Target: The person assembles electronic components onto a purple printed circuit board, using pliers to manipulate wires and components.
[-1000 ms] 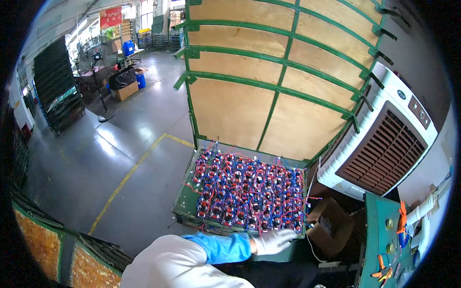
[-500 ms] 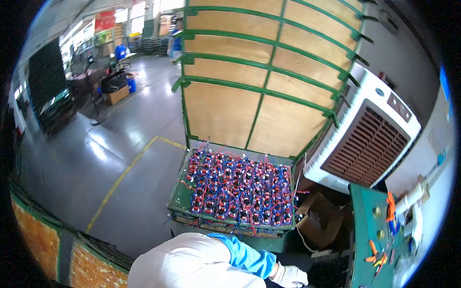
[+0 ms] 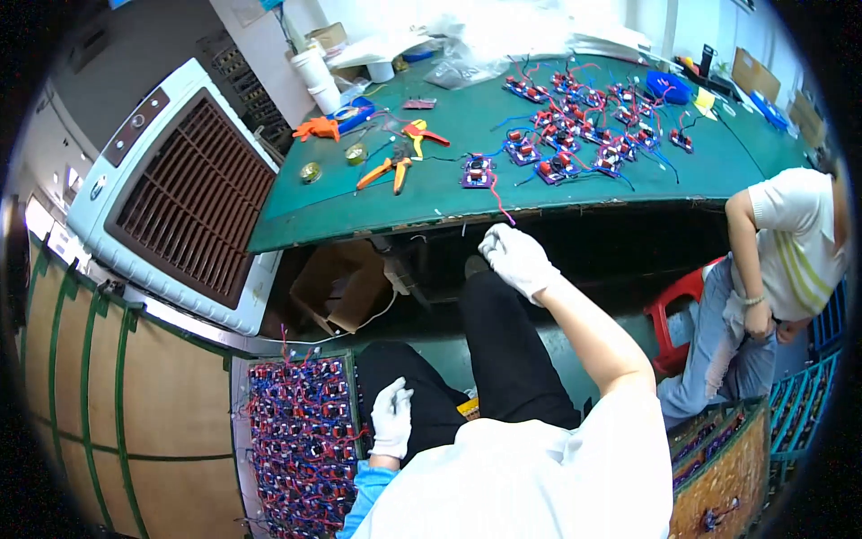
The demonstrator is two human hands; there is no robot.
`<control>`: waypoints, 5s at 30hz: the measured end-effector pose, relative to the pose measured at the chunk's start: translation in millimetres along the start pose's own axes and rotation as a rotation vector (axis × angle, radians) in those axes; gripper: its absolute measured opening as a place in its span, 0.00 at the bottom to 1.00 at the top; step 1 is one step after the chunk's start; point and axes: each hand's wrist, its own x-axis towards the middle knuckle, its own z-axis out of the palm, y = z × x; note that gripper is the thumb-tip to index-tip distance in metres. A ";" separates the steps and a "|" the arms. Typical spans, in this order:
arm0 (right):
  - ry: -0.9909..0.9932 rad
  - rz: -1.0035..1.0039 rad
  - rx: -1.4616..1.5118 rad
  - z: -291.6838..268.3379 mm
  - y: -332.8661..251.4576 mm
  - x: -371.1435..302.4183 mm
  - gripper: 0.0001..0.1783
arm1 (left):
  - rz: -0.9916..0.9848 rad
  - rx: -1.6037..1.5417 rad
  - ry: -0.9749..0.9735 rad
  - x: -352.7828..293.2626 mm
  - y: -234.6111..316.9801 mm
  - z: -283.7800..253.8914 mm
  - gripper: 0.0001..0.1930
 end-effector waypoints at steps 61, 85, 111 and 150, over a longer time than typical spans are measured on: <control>-1.016 -0.358 0.393 228.0 -136.8 -161.0 0.11 | -0.344 -0.843 0.480 -66.9 62.7 -93.2 0.16; -1.181 0.306 0.583 193.9 -104.0 -138.0 0.13 | -0.170 -0.630 0.357 -54.6 92.8 -98.7 0.13; -1.064 0.549 1.068 244.4 -62.3 -164.5 0.08 | 0.257 0.488 0.309 -38.4 101.8 -116.7 0.14; -0.834 0.585 1.509 199.3 -110.2 -136.7 0.30 | 0.243 0.429 0.108 -31.5 85.7 -98.0 0.46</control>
